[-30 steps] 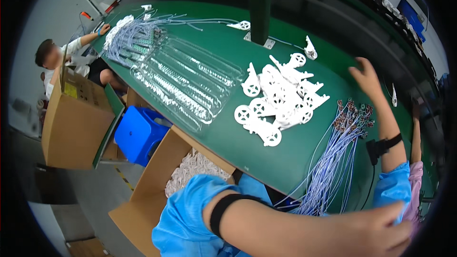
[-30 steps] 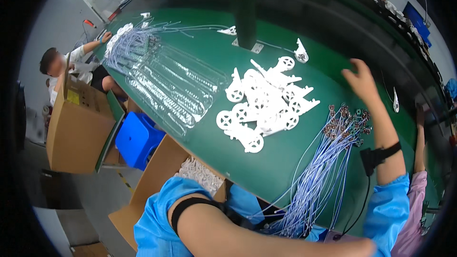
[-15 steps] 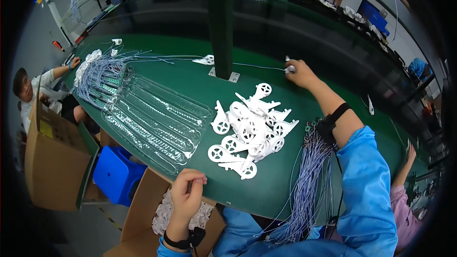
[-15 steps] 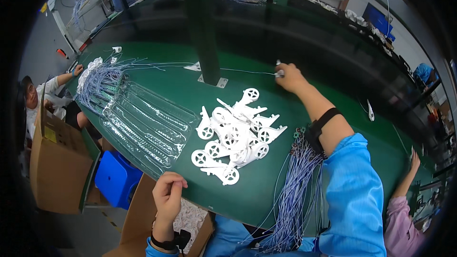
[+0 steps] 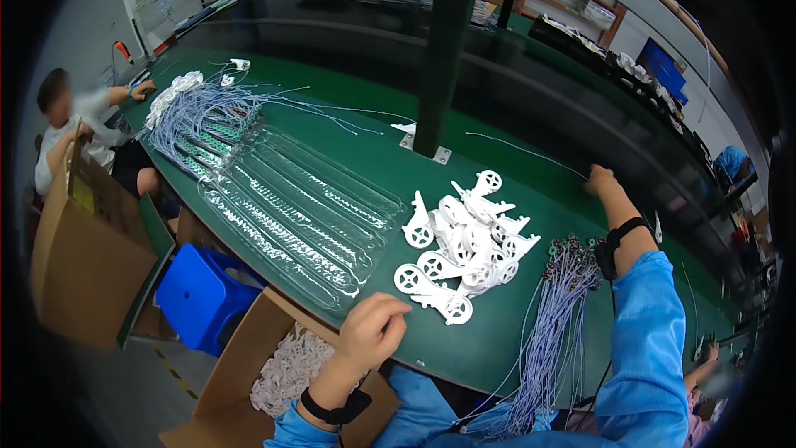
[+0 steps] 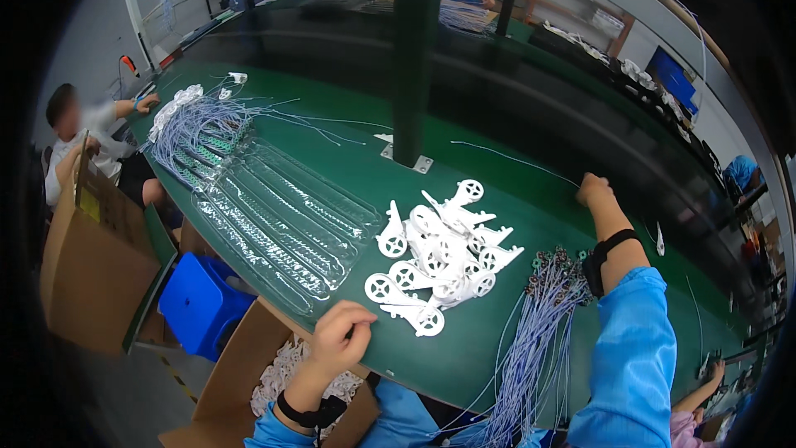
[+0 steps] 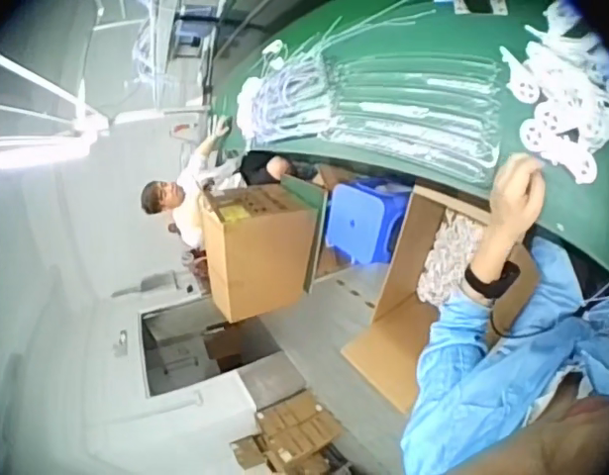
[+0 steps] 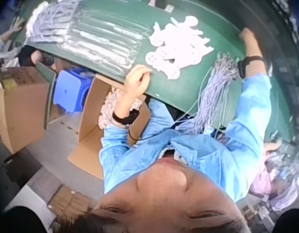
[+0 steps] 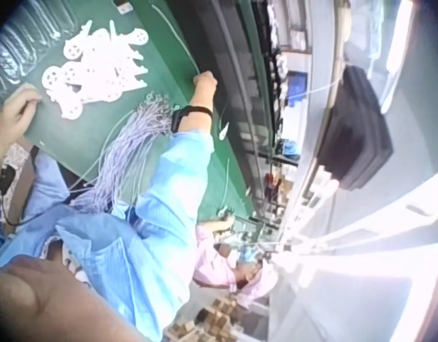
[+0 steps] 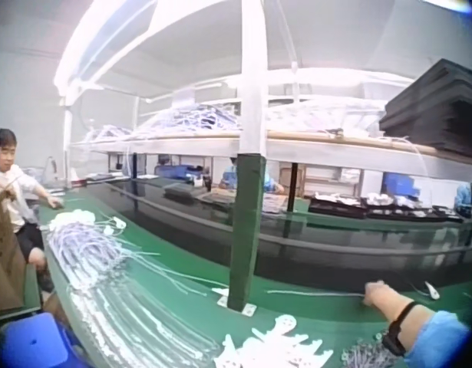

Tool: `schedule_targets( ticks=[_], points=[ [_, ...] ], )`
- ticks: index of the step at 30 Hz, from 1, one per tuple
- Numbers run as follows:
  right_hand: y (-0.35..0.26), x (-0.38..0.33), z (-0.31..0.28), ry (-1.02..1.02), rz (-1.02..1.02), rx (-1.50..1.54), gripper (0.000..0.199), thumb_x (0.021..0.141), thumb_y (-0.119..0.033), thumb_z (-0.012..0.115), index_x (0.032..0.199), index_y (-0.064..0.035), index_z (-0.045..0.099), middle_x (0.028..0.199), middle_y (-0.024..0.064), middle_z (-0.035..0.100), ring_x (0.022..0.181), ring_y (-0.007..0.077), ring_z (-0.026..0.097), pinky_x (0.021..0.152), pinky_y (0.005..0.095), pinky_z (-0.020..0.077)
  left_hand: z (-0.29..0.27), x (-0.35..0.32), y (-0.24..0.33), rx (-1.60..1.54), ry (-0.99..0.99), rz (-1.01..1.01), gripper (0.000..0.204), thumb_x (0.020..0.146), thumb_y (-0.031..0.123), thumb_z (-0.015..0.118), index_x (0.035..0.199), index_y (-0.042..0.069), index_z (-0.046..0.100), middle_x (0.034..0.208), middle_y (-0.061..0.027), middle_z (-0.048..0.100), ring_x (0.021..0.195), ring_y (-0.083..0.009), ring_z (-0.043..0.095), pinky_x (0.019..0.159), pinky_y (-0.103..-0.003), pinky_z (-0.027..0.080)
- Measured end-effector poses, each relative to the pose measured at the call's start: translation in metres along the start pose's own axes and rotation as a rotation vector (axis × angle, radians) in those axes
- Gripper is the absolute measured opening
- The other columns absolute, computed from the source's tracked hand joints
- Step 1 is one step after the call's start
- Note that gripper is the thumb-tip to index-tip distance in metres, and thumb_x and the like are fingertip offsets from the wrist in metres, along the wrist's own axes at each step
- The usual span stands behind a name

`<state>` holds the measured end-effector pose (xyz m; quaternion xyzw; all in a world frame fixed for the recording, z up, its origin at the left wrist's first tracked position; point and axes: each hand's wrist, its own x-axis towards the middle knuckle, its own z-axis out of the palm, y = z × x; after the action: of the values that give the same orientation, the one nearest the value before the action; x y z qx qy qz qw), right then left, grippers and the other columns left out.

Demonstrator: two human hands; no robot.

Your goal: The recorder is assembling multi-wire cables into white plastic disc-shaped components.

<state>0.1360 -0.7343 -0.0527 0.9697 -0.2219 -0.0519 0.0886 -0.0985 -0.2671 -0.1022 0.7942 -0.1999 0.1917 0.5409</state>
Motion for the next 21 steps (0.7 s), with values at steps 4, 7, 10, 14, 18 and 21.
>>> schedule_targets(
  ticks=[4,7,10,14,18,21],
  points=[
    [-0.088,-0.011,-0.039,0.171,-0.384,0.220,0.044,0.083,-0.022,0.063,0.125,-0.0116,0.053,0.127,0.0204,0.051,0.117,0.0381,0.051,0.095,0.0436,0.0456,0.000,-0.003,-0.003,0.051,0.016,-0.019,0.014,0.070,-0.005,0.061,0.081,0.002,0.064,0.077,-0.0110,0.063,0.062,-0.0250,0.061,0.057,-0.032,0.048],
    [-0.173,0.014,-0.040,-0.124,-0.846,0.800,0.029,0.086,-0.019,0.062,0.109,-0.0018,0.063,0.103,0.0121,0.066,0.098,0.0208,0.061,0.084,0.0325,0.0485,0.000,-0.003,-0.004,0.022,0.024,-0.042,0.014,0.068,-0.005,0.061,0.080,0.002,0.064,0.076,-0.0110,0.063,0.062,-0.0248,0.060,0.056,-0.032,0.048],
    [-0.240,0.015,-0.043,-0.346,-0.752,1.022,0.028,0.086,-0.018,0.065,0.109,-0.0023,0.063,0.105,0.0086,0.066,0.097,0.0169,0.060,0.087,0.0318,0.0473,-0.002,-0.003,-0.005,0.045,0.012,-0.036,0.016,0.067,-0.005,0.062,0.081,0.002,0.065,0.076,-0.0113,0.064,0.063,-0.0249,0.062,0.057,-0.032,0.050],
    [-0.290,0.053,-0.011,-0.571,-0.775,1.205,0.030,0.084,-0.018,0.068,0.110,-0.0035,0.064,0.105,0.0079,0.065,0.101,0.0179,0.059,0.090,0.0321,0.0461,-0.001,-0.001,-0.003,0.050,0.005,-0.049,0.018,0.066,-0.005,0.063,0.082,0.001,0.066,0.077,-0.0117,0.064,0.065,-0.0255,0.063,0.058,-0.032,0.051],
    [-0.310,0.028,-0.031,-0.609,-0.939,1.031,0.030,0.082,-0.020,0.070,0.108,-0.0059,0.065,0.102,0.0075,0.064,0.093,0.0186,0.060,0.087,0.0337,0.0475,-0.005,-0.003,-0.008,0.076,0.011,-0.061,0.019,0.064,-0.005,0.064,0.082,0.001,0.066,0.076,-0.0118,0.063,0.064,-0.0250,0.063,0.056,-0.031,0.050],
    [-0.312,0.036,-0.021,-0.568,-0.890,1.138,0.027,0.082,-0.018,0.069,0.104,-0.0043,0.065,0.100,0.0072,0.063,0.090,0.0175,0.059,0.082,0.0339,0.0474,-0.004,-0.003,-0.008,0.075,0.026,-0.045,0.019,0.064,-0.006,0.064,0.082,0.001,0.066,0.076,-0.0119,0.063,0.064,-0.0248,0.062,0.056,-0.031,0.050]
  ],
)
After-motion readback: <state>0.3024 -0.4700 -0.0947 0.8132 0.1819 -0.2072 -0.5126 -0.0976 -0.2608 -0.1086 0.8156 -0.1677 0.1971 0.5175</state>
